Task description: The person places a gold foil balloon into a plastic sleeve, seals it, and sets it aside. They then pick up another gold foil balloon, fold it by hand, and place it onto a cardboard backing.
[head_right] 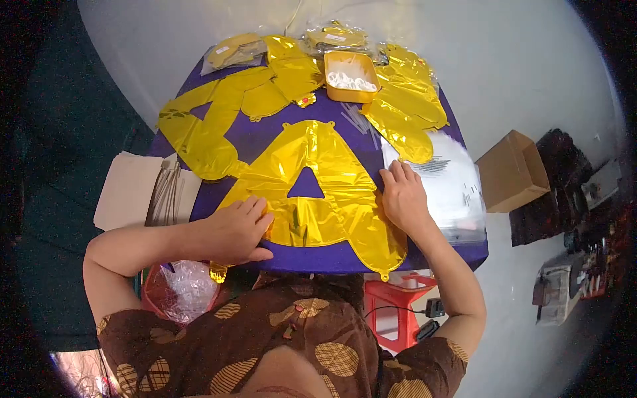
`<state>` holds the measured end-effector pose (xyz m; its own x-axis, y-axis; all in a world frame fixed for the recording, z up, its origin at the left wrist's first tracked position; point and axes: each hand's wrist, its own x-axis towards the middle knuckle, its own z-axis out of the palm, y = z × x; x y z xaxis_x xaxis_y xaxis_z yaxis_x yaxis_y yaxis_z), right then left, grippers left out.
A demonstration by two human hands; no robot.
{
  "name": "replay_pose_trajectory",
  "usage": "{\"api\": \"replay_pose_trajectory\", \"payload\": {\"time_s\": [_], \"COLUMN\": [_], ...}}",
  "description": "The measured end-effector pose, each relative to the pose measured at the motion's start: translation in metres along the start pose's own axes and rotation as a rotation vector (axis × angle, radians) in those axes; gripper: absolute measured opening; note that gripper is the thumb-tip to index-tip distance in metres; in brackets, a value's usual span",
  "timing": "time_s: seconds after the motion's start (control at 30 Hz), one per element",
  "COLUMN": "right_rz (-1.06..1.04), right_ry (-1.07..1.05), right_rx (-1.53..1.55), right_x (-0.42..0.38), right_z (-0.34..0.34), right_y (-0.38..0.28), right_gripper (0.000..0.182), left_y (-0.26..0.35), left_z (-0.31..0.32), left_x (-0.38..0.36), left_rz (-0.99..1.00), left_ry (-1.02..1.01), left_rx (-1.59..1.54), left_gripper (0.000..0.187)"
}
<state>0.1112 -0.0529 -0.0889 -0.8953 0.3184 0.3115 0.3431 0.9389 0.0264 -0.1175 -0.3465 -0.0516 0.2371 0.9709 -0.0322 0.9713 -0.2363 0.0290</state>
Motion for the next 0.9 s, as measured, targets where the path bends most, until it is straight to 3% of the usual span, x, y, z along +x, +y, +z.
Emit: {"api": "replay_pose_trajectory", "payload": {"time_s": [0.37,0.43,0.53,0.6,0.73,0.83,0.9], "right_rz": [-0.015,-0.088,-0.144,-0.174,-0.265,-0.341,-0.379], "right_ry": [0.046,0.130,0.117,0.103,0.161,0.185,0.227], "right_rx": [-0.130,-0.003,0.199,0.312,0.428,0.370,0.371], "right_x": [0.004,0.016,0.038,0.055,0.095,0.126,0.148], "right_z": [-0.002,-0.009,-0.004,0.001,0.010,0.027,0.034], "right_y": [0.006,-0.006,-0.018,-0.029,-0.061,-0.076,-0.086], "right_gripper": [0.038,0.030,0.018,0.012,0.015,0.018,0.018], "left_y": [-0.006,-0.013,-0.043,-0.076,-0.151,-0.202,-0.220], "left_z": [0.001,-0.013,-0.051,-0.058,-0.074,-0.059,-0.035], "left_x": [0.004,0.006,0.018,0.017,0.020,0.017,0.016], "left_rz": [-0.008,0.008,-0.182,-0.327,-0.642,-0.713,-0.671], "left_ry": [0.021,0.052,-0.139,-0.057,-0.255,-0.433,-0.387], "left_rx": [-0.054,-0.098,-0.244,-0.172,-0.084,-0.059,-0.018], "left_gripper": [0.067,0.063,0.053,0.046,0.049,0.060,0.069]}}
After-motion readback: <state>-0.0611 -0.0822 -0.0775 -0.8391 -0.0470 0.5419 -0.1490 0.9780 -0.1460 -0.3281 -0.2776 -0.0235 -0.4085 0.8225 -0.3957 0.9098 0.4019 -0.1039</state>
